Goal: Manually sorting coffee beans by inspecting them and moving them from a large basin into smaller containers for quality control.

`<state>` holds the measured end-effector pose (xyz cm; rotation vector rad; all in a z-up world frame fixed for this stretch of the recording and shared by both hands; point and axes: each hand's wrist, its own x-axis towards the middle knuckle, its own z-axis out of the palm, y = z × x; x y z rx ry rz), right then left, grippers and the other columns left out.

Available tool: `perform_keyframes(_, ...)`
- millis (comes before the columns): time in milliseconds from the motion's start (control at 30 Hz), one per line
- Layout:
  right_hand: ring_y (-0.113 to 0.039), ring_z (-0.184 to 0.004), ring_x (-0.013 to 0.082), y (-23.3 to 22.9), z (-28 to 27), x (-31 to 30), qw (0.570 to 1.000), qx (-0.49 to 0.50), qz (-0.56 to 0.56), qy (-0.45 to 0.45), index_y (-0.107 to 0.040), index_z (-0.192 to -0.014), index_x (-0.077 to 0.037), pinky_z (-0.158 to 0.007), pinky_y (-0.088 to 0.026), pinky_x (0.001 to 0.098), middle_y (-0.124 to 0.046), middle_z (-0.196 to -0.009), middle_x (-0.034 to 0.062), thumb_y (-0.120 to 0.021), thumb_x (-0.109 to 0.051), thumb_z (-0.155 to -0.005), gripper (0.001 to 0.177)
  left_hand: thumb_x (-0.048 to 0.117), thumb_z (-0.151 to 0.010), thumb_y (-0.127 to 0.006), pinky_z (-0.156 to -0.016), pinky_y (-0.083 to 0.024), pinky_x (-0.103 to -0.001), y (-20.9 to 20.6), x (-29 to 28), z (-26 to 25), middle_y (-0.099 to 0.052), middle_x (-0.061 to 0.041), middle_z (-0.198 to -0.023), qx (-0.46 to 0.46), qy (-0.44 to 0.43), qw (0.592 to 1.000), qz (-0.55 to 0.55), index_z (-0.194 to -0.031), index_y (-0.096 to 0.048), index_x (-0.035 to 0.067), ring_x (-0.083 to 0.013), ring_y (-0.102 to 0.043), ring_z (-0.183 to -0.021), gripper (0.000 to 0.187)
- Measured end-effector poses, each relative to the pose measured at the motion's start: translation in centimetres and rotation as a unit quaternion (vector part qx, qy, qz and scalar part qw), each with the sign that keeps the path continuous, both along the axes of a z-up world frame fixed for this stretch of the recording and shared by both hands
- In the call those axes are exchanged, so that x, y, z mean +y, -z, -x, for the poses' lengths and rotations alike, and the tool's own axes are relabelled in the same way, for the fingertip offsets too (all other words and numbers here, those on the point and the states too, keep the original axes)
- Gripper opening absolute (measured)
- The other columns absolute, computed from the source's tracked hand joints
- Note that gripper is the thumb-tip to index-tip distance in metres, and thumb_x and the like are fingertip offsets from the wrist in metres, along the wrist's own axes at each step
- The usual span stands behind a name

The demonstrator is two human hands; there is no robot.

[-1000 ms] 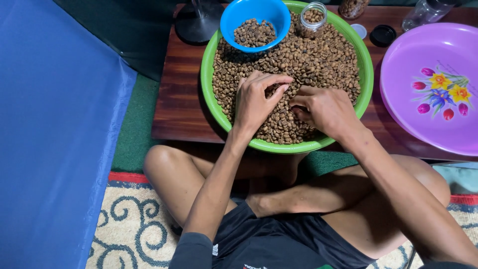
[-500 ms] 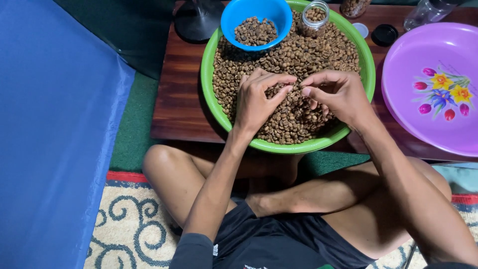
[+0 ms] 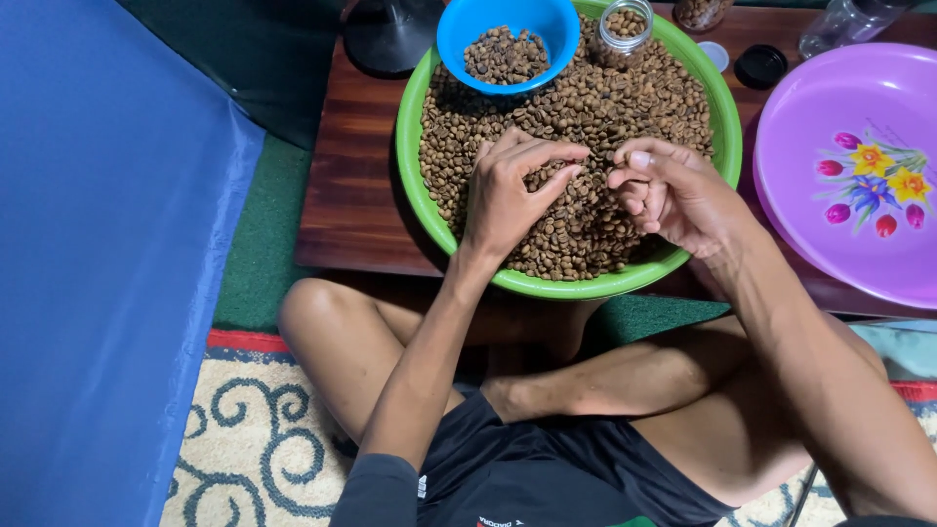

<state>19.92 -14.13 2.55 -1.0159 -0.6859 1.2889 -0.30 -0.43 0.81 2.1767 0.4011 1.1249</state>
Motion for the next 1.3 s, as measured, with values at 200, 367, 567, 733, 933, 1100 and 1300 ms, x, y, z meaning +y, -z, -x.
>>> perform_keyframes(200,-0.071,-0.061,0.0122,0.3,-0.6,0.2,1.0,-0.011,0.003,0.011,-0.064,-0.115,-0.008,-0.037,-0.056,0.0189,-0.073,-0.094,0.0106,-0.063,-0.018,-0.102,0.017,0.022,-0.092,-0.077,-0.083,-0.041,-0.03,-0.2,0.0,0.1,-0.078,0.011,-0.101,0.002,-0.003,1.0,0.0,-0.108,-0.076,0.033,-0.0137,-0.066,-0.095,0.019)
perform_keyframes(367,-0.071,-0.058,0.0147,-1.1,1.2,0.2,0.992,-0.123,0.013,0.033,-0.065,-0.113,-0.005,-0.036,-0.055,0.0206,-0.071,-0.092,0.0135,-0.063,-0.013,-0.102,0.013,0.025,-0.094,-0.076,-0.084,-0.041,-0.03,0.5,0.2,0.1,-0.078,0.013,-0.101,0.005,-0.023,1.0,0.001,-0.109,-0.076,0.035,-0.012,-0.066,-0.095,0.018)
perform_keyframes(567,-0.068,-0.053,0.0185,-4.3,2.4,2.2,0.952,-0.302,0.007,0.041,-0.067,-0.11,0.002,-0.036,-0.053,0.0231,-0.07,-0.086,0.0177,-0.066,-0.007,-0.1,0.013,0.029,-0.092,-0.077,-0.085,-0.042,-0.029,-1.6,2.1,0.8,-0.076,0.016,-0.095,0.014,-0.084,0.996,-0.011,-0.106,-0.075,0.037,-0.0121,-0.067,-0.095,0.017)
perform_keyframes(733,-0.07,-0.059,0.0212,-6.9,2.3,6.4,0.917,-0.395,-0.043,0.041,-0.068,-0.112,0.005,-0.04,-0.054,0.0263,-0.069,-0.089,0.019,-0.067,-0.005,-0.103,0.013,0.019,-0.086,-0.081,-0.085,-0.049,-0.035,-3.6,6.5,0.0,-0.076,0.007,-0.088,-0.007,-0.109,0.992,-0.059,-0.099,-0.076,0.03,-0.0209,-0.067,-0.09,0.018)
perform_keyframes(933,-0.067,-0.061,0.0101,-8.7,2.7,12.4,0.792,-0.583,-0.149,0.106,-0.079,-0.1,0.004,-0.054,-0.05,0.0217,-0.07,-0.076,0.0044,-0.072,0.004,-0.097,0.008,0.016,-0.081,-0.079,-0.075,-0.039,-0.034,-6.8,9.5,-1.4,-0.074,0.013,-0.084,0.035,-0.203,0.968,-0.143,-0.091,-0.078,0.023,-0.0122,-0.06,-0.08,0.012)
perform_keyframes(1100,-0.062,-0.059,0.0099,-9.7,3.3,13.5,0.771,-0.615,-0.13,0.101,-0.081,-0.107,0.003,-0.049,-0.048,0.024,-0.07,-0.073,0.006,-0.072,0.003,-0.097,0.013,0.015,-0.081,-0.082,-0.079,-0.043,-0.038,-7.8,10.2,-1.1,-0.074,0.007,-0.093,0.062,-0.189,0.967,-0.162,-0.101,-0.079,0.021,-0.0168,-0.062,-0.081,0.022)
perform_keyframes(1300,-0.067,-0.062,0.0155,-8.6,2.0,13.1,0.786,-0.588,-0.174,0.082,-0.075,-0.119,0.01,-0.052,-0.054,0.0251,-0.075,-0.097,0.0149,-0.069,0.01,-0.098,0.022,0.008,-0.081,-0.08,-0.074,-0.042,-0.034,-8.6,8.1,0.3,-0.071,0.009,-0.089,0.054,-0.159,0.976,-0.141,-0.098,-0.078,0.021,-0.0126,-0.062,-0.08,0.021)
